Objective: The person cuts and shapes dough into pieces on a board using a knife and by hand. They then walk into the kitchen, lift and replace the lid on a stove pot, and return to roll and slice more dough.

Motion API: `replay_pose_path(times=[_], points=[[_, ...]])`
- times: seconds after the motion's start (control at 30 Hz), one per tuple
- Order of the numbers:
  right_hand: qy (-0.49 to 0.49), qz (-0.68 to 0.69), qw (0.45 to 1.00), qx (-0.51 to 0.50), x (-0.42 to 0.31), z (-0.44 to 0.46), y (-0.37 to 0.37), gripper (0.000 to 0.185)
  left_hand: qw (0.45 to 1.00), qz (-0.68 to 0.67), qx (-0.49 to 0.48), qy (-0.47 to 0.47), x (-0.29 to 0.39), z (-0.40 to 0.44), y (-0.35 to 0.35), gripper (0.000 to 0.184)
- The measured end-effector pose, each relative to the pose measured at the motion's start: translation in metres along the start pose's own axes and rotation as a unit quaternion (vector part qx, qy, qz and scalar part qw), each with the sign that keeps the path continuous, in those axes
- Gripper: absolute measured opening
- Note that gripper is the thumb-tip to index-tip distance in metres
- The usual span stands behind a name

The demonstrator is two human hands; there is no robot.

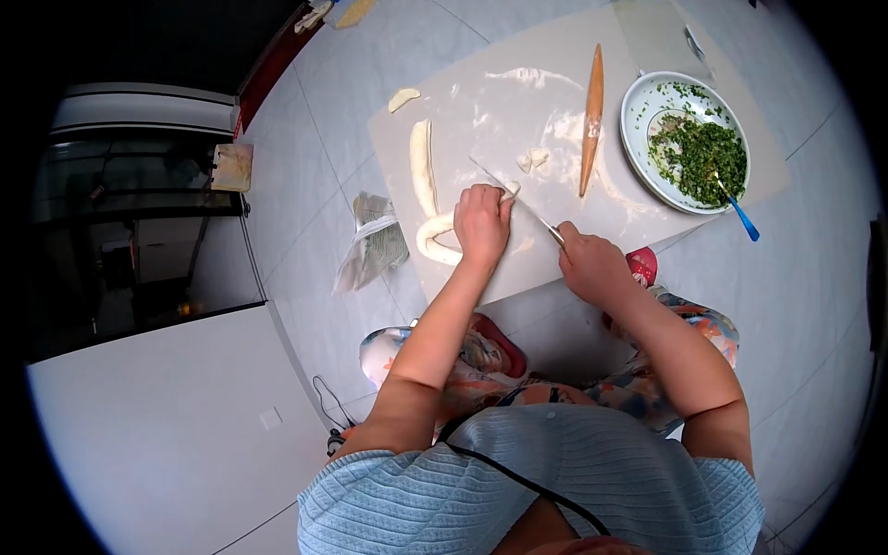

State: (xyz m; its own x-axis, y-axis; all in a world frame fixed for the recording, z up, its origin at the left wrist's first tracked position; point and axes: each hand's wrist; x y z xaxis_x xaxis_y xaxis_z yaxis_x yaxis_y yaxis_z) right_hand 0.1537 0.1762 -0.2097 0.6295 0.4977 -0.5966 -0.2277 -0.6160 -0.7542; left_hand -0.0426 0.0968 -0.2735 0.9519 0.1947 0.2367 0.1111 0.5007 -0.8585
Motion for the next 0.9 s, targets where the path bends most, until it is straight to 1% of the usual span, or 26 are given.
replay_pose_path(times=[0.17, 0.23, 0.27, 0.3, 0.33, 0.4, 0.43, 0.47, 0.5, 0.57, 0.63, 0.7, 0.77, 0.8, 0.9], points=[[0.0, 0.01, 1.0, -0.001, 0.005, 0.007, 0.012, 0.011, 1.0, -0.015, -0.019, -0.016, -0.002, 0.001, -0.004, 0.026], [0.004, 0.013, 1.0, -0.003, 0.003, 0.009, 0.013, 0.013, 0.998, -0.021, -0.045, -0.045, 0.001, 0.002, -0.014, 0.029], [0.01, 0.008, 1.0, -0.009, 0.002, 0.01, 0.012, 0.013, 0.998, -0.02, -0.044, -0.045, -0.003, -0.002, -0.016, 0.029], [0.015, 0.003, 1.0, -0.015, 0.0, 0.01, 0.012, 0.013, 0.995, -0.022, -0.066, -0.068, -0.007, -0.005, -0.018, 0.03], [0.014, 0.004, 1.0, -0.014, 0.003, 0.01, 0.012, 0.013, 0.992, -0.024, -0.088, -0.091, -0.011, -0.008, -0.02, 0.031], [-0.008, 0.03, 0.999, 0.018, 0.009, 0.011, 0.015, 0.014, 0.991, -0.009, -0.103, -0.08, -0.015, -0.008, -0.021, 0.028], [-0.01, 0.031, 0.999, 0.019, 0.01, 0.014, 0.013, 0.014, 0.988, -0.036, -0.103, -0.105, -0.014, -0.005, -0.023, 0.026], [0.018, 0.016, 1.0, 0.014, 0.01, 0.017, 0.01, 0.013, 0.984, -0.064, -0.102, -0.129, -0.013, -0.002, -0.024, 0.025], [0.048, 0.001, 0.999, 0.008, 0.007, 0.017, 0.004, 0.012, 0.985, -0.063, -0.101, -0.128, -0.014, 0.0, -0.024, 0.025], [0.04, 0.007, 0.999, 0.011, -0.001, 0.014, -0.009, 0.013, 0.958, -0.15, -0.113, -0.215, -0.014, 0.005, -0.023, 0.022], [0.033, 0.011, 0.999, 0.013, -0.004, 0.013, -0.01, 0.013, 0.962, -0.148, -0.102, -0.206, -0.02, 0.003, -0.016, 0.022], [-0.009, 0.024, 1.0, -0.009, -0.003, 0.011, 0.001, 0.019, 0.965, -0.147, -0.091, -0.197, -0.025, 0.003, -0.012, 0.022], [-0.023, 0.019, 1.0, -0.009, -0.002, 0.009, 0.005, 0.018, 0.971, -0.117, -0.108, -0.178, -0.03, 0.002, -0.01, 0.021], [-0.036, 0.015, 0.999, -0.01, -0.002, 0.008, 0.007, 0.017, 0.971, -0.118, -0.109, -0.179, -0.03, 0.003, -0.012, 0.021], [-0.036, -0.011, 0.999, 0.002, -0.002, 0.009, 0.008, 0.013, 0.97, -0.098, -0.129, -0.18, -0.029, 0.005, -0.014, 0.021]])
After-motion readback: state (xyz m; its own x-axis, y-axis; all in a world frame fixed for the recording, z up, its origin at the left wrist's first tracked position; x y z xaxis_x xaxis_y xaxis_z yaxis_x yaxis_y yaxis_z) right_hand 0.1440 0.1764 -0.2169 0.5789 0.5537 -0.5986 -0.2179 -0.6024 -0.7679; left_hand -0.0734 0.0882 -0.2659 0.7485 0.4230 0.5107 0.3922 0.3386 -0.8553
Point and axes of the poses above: each hand's wrist, its own z-axis towards the middle knuckle, its own y-axis out of the palm, x = y × z, and after that the axes turned 10 degrees about y, right-handed
